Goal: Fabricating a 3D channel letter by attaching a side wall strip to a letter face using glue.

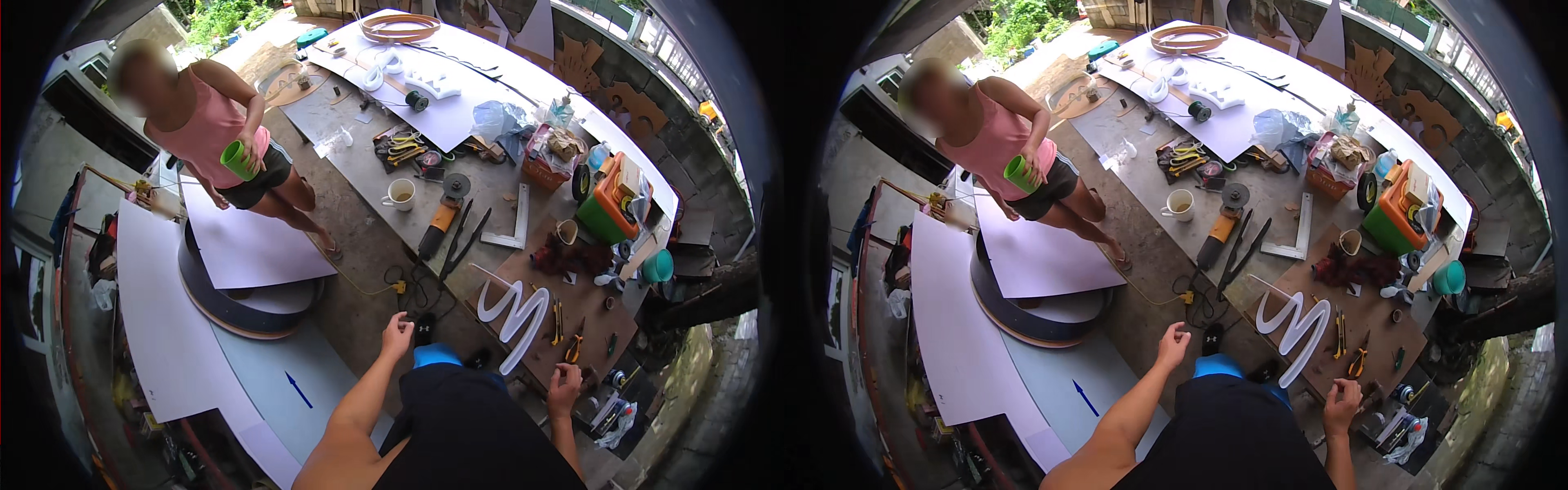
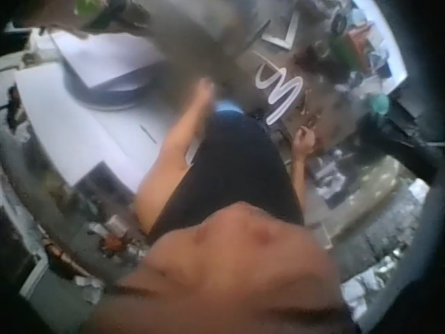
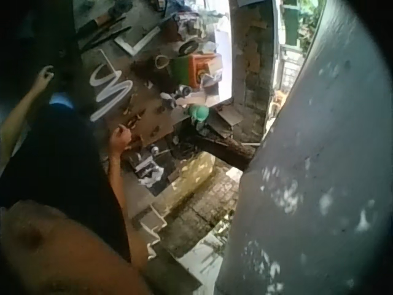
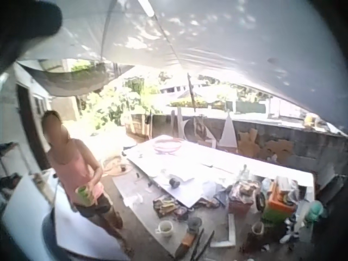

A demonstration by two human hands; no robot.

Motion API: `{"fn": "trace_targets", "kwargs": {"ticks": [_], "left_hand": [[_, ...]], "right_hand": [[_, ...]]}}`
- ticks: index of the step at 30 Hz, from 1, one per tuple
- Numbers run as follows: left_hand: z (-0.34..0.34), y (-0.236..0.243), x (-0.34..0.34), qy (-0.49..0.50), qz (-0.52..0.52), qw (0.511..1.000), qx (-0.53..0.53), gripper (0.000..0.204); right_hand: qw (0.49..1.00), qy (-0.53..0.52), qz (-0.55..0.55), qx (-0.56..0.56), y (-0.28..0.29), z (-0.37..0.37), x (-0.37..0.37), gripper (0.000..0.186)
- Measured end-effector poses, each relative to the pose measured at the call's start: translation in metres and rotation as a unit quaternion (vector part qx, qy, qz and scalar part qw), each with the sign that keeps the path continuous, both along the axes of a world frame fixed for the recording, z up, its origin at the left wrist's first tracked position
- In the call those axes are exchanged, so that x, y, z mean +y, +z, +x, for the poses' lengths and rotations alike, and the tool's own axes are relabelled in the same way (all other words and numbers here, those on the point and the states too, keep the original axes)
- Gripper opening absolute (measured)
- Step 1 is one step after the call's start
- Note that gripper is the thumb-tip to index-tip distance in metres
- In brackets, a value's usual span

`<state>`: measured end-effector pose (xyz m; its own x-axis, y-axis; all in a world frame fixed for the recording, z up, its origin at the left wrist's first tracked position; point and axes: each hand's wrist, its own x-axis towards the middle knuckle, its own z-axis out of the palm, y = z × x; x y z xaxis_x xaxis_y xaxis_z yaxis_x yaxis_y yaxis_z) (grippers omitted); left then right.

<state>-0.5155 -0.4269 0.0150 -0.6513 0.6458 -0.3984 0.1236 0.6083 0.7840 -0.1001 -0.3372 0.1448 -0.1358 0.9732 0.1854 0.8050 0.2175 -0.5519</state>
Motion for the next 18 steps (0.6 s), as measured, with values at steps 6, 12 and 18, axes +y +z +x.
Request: {"fn": "trace_targets", "kwargs": {"ticks": [6, 12, 18], "left_hand": [[-0.072, -0.006, 0.1, 0.03, 0.13, 0.99, -0.034, 0.064], [-0.107, -0.009, 0.169, 0.005, 0.157, 0.987, 0.037, 0.08], [-0.116, -0.01, 0.193, 0.029, 0.161, 0.983, 0.078, 0.086]], "right_hand": [[0.985, 0.077, -0.15, 0.028, -0.002, -0.046, -0.048, 0.011], [0.931, -0.034, -0.359, 0.051, -0.006, -0.079, -0.074, 0.017], [0.918, -0.089, -0.386, 0.034, 0.003, -0.096, -0.076, 0.018]]}}
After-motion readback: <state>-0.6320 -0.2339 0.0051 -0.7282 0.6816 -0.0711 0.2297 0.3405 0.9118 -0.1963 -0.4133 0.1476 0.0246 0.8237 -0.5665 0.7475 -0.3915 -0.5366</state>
